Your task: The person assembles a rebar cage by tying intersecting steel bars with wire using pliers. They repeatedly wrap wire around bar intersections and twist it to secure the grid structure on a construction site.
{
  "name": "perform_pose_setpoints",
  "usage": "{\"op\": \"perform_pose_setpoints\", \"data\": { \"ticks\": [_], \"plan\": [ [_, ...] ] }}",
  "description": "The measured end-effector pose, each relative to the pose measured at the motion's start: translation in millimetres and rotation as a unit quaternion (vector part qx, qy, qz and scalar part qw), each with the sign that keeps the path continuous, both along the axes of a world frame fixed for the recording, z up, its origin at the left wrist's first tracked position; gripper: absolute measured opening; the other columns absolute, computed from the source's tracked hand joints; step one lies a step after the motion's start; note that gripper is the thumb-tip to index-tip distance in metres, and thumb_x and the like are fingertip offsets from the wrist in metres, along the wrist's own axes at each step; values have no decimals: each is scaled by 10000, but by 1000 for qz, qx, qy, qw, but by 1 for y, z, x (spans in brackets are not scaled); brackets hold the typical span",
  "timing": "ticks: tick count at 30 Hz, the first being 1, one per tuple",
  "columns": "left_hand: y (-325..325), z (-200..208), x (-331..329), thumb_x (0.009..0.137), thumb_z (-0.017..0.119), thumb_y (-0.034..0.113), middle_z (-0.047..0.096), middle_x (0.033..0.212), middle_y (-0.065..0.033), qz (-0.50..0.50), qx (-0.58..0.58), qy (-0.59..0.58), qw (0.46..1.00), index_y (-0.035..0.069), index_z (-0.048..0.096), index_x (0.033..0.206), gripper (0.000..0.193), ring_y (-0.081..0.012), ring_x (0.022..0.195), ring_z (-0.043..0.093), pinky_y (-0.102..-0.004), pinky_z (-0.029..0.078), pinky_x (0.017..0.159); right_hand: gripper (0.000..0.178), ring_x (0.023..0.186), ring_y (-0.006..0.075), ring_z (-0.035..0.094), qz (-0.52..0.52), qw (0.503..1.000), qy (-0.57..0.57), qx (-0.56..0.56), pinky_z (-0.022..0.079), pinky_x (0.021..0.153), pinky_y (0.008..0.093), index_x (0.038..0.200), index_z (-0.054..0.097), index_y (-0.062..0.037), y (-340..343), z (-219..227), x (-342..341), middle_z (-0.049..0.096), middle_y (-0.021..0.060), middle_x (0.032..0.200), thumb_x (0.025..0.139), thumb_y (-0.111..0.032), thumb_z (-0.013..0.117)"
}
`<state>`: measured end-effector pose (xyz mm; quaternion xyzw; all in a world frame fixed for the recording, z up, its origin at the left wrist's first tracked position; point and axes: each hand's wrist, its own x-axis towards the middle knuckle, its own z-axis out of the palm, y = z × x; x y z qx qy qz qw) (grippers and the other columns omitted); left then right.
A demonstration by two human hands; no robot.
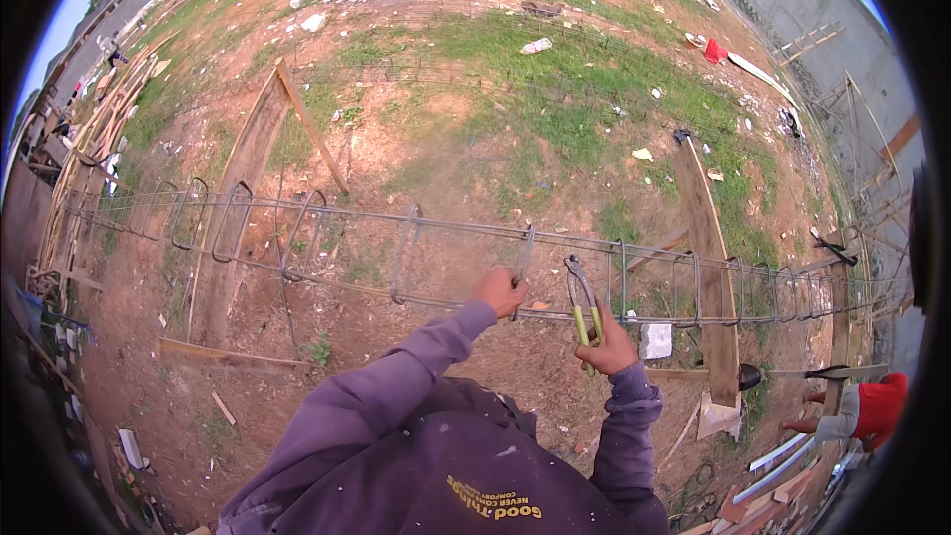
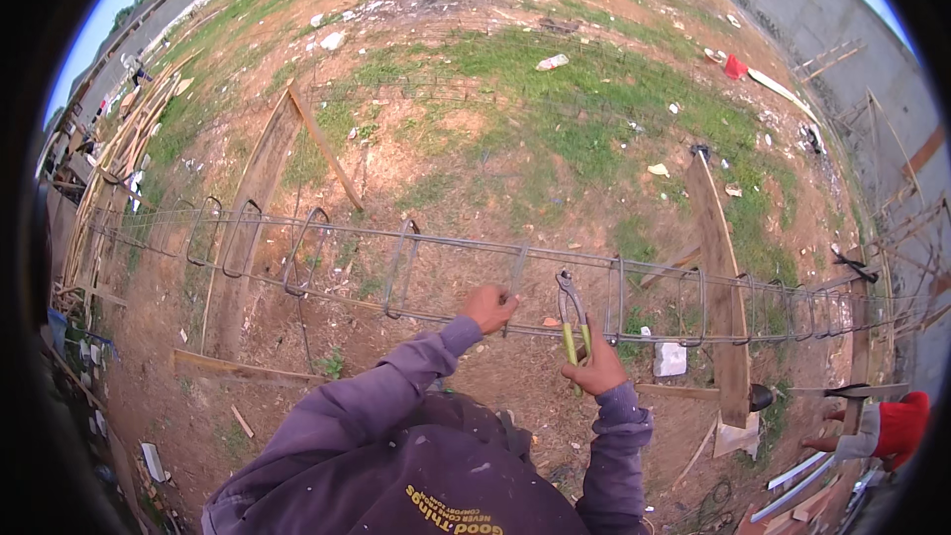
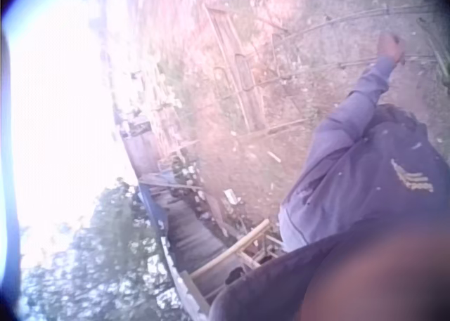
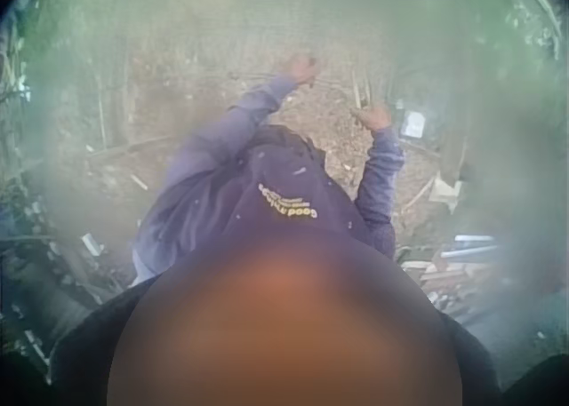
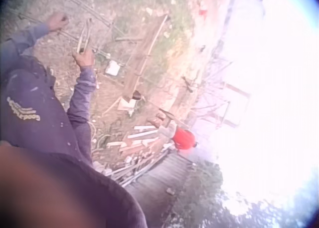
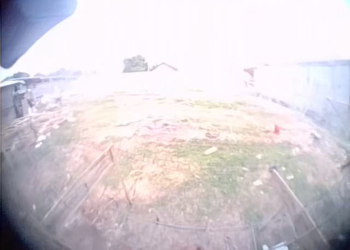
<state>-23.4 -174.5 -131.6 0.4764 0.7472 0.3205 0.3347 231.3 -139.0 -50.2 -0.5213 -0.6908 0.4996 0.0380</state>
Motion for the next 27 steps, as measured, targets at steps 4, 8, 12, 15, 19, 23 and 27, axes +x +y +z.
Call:
{"op": "perform_pose_setpoints", "data": {
  "ticks": [4, 8, 12, 15, 19, 23, 27],
  "plan": [
    [-4, 9, -1, 846, 588, 356, 630, 702, -237, -2, -25, -28, 999, -19, 667, 793, 387, -398, 690, 633, -471, 483, 671, 848, 1059, 311, 604, 40, 986, -90, 135, 478, 932, 382, 1373, 404, 42, 46, -28, -40, 602, 231, 1151, 650, -168, 793],
    [-8, 16, -1, 849, 572, 336, 628, 699, -244, 8, -24, -41, 999, -23, 664, 789, 374, -397, 701, 643, -478, 485, 674, 838, 925, 309, 649, -25, 972, -7, 234, 517, 797, 405, 1341, 440, 66, 77, -90, -74, 632, 238, 1081, 640, -226, 793],
    [-6, 15, -2, 856, 561, 324, 626, 691, -246, -10, -13, -26, 1000, -24, 659, 791, 367, -398, 694, 642, -482, 485, 673, 848, 941, 312, 655, -144, 989, -9, 43, 529, 807, 397, 1333, 453, 75, 93, -118, -93, 640, 245, 1060, 637, -258, 805],
    [-5, 9, -2, 859, 557, 314, 621, 673, -243, -3, -4, -17, 1000, -24, 656, 787, 360, -405, 678, 636, -486, 485, 674, 864, 983, 305, 639, -53, 998, 27, 13, 519, 828, 385, 1349, 438, 80, 99, -104, -99, 626, 242, 1099, 640, -250, 805],
    [-5, 2, 1, 858, 559, 320, 615, 657, -238, 6, 7, -57, 998, -19, 653, 779, 361, -410, 666, 630, -490, 483, 669, 899, 889, 253, 634, -17, 999, 15, -44, 524, 733, 348, 1396, 387, 86, 98, -84, -101, 596, 230, 1169, 664, -232, 800],
    [-4, -5, 3, 855, 570, 329, 618, 674, -237, 19, 21, -10, 1000, -16, 653, 789, 361, -407, 681, 632, -490, 478, 666, 902, 726, 229, 639, -13, 997, 68, -46, 514, 558, 336, 1398, 388, 84, 97, -94, -99, 604, 235, 1139, 663, -240, 797],
    [-4, -9, 4, 851, 581, 327, 612, 674, -239, 17, 0, -24, 1000, -21, 650, 783, 361, -405, 685, 631, -486, 473, 659, 872, 858, 269, 645, -4, 997, 75, 15, 531, 674, 356, 1394, 429, 32, 99, -103, -95, 616, 218, 1117, 660, -274, 787]
  ]
}}
